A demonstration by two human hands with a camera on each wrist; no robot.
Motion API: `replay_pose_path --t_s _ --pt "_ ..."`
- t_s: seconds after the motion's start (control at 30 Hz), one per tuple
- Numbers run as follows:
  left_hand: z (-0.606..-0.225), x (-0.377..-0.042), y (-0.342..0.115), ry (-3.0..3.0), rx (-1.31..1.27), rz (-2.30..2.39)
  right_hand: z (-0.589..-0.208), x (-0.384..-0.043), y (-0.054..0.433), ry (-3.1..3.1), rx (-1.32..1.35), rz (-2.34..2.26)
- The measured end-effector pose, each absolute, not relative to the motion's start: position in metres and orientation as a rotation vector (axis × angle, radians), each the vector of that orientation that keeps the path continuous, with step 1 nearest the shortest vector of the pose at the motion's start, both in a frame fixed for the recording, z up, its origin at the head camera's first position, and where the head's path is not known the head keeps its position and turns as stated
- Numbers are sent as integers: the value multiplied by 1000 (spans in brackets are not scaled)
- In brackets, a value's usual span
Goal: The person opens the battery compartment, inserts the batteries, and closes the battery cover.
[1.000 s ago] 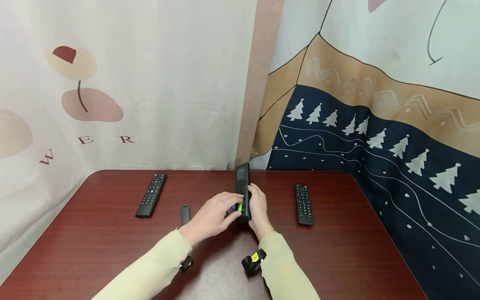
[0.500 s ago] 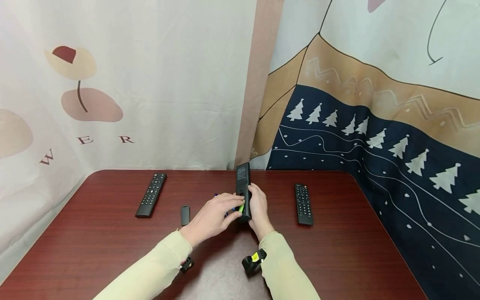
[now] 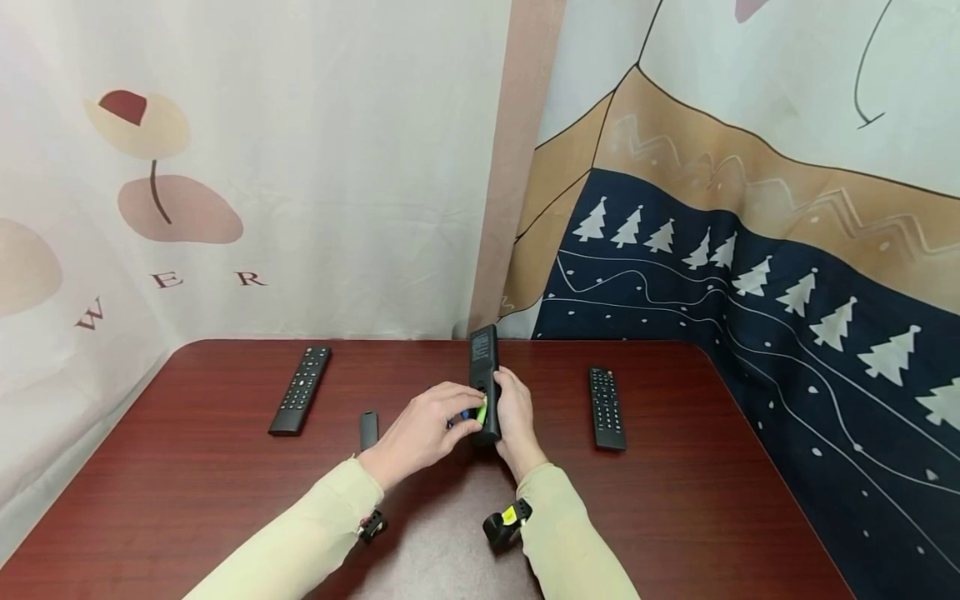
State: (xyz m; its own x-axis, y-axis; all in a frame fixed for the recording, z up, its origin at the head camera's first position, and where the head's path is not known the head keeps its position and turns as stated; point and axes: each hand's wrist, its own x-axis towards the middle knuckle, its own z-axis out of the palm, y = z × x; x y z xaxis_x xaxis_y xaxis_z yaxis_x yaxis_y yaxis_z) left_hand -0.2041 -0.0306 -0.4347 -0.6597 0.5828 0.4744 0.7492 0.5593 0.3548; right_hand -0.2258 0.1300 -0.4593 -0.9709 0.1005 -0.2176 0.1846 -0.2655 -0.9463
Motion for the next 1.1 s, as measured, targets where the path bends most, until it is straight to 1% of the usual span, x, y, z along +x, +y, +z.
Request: replay_pose_path --t_s 0.37,0.73,1.1 --pt "-435 -207 -31 -2512 -977 -925 -458 -224 128 1883 382 -2409" --pt "-434 -209 -31 -2559 -897 -1042 -456 -223 125 1898 345 -2427" --pt "-434 -212 -30 -2572 -864 -1085 -454 -221 124 1910 288 -2428"
